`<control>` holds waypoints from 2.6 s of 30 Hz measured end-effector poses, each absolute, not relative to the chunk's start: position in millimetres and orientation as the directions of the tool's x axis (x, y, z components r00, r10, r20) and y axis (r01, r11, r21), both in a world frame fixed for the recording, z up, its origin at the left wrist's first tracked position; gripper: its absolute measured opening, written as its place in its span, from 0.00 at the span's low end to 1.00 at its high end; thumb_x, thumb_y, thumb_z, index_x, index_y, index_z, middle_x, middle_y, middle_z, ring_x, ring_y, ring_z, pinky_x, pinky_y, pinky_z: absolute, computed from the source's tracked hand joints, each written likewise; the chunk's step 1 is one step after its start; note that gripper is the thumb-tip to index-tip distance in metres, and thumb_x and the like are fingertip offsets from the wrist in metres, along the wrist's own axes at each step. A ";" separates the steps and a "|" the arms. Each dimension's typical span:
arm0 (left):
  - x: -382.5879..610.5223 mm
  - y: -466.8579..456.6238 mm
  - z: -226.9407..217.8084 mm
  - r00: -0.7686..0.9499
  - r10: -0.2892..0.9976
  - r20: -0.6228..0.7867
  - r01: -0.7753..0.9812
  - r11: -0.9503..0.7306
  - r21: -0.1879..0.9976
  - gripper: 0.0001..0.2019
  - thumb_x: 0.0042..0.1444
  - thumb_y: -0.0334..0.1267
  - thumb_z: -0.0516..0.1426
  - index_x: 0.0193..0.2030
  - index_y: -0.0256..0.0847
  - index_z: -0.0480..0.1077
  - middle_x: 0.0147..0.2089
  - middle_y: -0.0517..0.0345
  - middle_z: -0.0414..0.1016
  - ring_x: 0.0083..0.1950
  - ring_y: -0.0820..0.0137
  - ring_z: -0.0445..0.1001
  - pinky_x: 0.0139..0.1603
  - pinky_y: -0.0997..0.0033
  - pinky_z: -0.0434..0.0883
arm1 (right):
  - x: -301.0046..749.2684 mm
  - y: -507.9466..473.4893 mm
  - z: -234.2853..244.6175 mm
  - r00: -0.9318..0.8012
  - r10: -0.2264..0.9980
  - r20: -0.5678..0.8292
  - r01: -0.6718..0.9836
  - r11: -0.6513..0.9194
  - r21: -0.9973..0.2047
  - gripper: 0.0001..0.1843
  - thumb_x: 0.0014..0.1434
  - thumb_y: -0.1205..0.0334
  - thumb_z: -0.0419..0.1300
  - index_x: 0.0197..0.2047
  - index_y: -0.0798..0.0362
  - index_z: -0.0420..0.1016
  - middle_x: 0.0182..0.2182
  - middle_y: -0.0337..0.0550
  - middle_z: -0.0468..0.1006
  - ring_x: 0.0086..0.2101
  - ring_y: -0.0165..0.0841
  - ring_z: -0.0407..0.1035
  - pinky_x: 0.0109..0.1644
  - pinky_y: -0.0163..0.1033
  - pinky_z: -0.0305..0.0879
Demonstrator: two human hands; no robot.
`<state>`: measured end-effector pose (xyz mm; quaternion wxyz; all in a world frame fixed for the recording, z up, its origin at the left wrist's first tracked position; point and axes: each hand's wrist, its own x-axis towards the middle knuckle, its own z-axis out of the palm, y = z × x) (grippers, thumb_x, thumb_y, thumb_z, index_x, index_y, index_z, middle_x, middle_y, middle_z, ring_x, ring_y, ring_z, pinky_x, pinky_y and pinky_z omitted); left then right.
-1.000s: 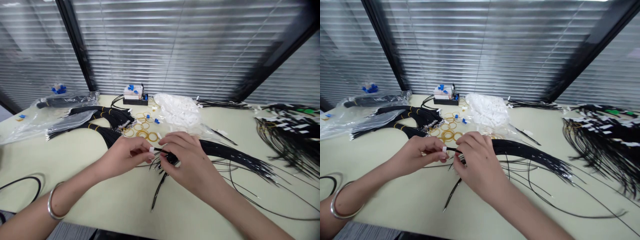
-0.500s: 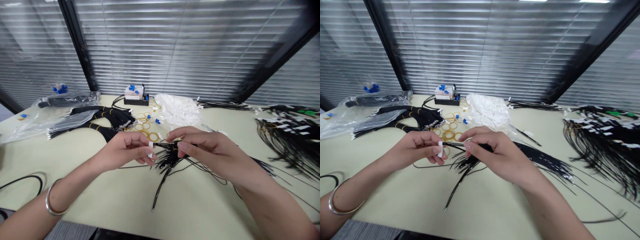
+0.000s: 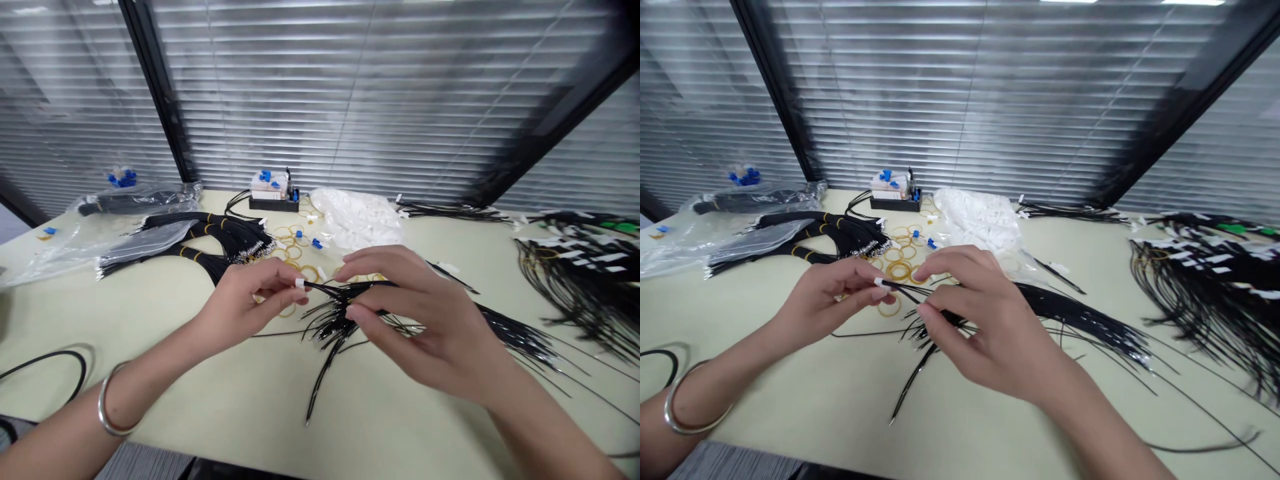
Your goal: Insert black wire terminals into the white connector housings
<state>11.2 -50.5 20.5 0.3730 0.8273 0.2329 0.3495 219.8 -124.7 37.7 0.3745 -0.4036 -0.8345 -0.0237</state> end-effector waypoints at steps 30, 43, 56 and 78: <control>9.5 -47.8 26.1 0.586 0.792 0.169 0.002 -0.210 0.978 0.06 0.55 0.33 0.58 0.40 0.38 0.72 0.42 0.55 0.78 0.41 0.70 0.79 0.38 0.81 0.75 | 219.4 -119.0 17.1 -0.371 0.759 0.535 0.880 0.471 -0.058 0.11 0.64 0.56 0.48 0.39 0.52 0.68 0.21 0.34 0.70 0.21 0.25 0.63 0.26 0.32 0.54; 12.0 -44.5 26.6 0.482 0.856 0.186 -0.120 -0.146 0.982 0.21 0.48 0.29 0.63 0.47 0.41 0.60 0.35 0.61 0.77 0.33 0.74 0.76 0.30 0.80 0.70 | 224.2 -112.3 16.7 -0.273 0.826 0.493 0.932 0.355 -0.079 0.18 0.64 0.50 0.47 0.40 0.52 0.72 0.31 0.35 0.77 0.26 0.26 0.70 0.29 0.32 0.59; 6.3 -38.9 29.1 0.467 0.867 0.176 -0.061 -0.168 0.984 0.14 0.51 0.33 0.62 0.45 0.39 0.67 0.40 0.56 0.75 0.39 0.74 0.74 0.38 0.78 0.70 | 265.8 -102.9 23.6 -0.130 0.742 0.658 0.991 0.109 0.072 0.12 0.61 0.54 0.52 0.38 0.51 0.72 0.28 0.38 0.76 0.27 0.30 0.68 0.29 0.35 0.57; 5.0 -41.0 28.8 0.839 0.544 -0.018 0.223 -0.313 0.923 0.07 0.52 0.38 0.60 0.36 0.38 0.74 0.38 0.54 0.78 0.38 0.72 0.74 0.39 0.75 0.71 | 278.9 -214.8 26.4 -0.194 0.977 0.087 0.905 0.212 -0.370 0.15 0.58 0.49 0.54 0.42 0.50 0.72 0.26 0.39 0.73 0.23 0.26 0.66 0.25 0.31 0.63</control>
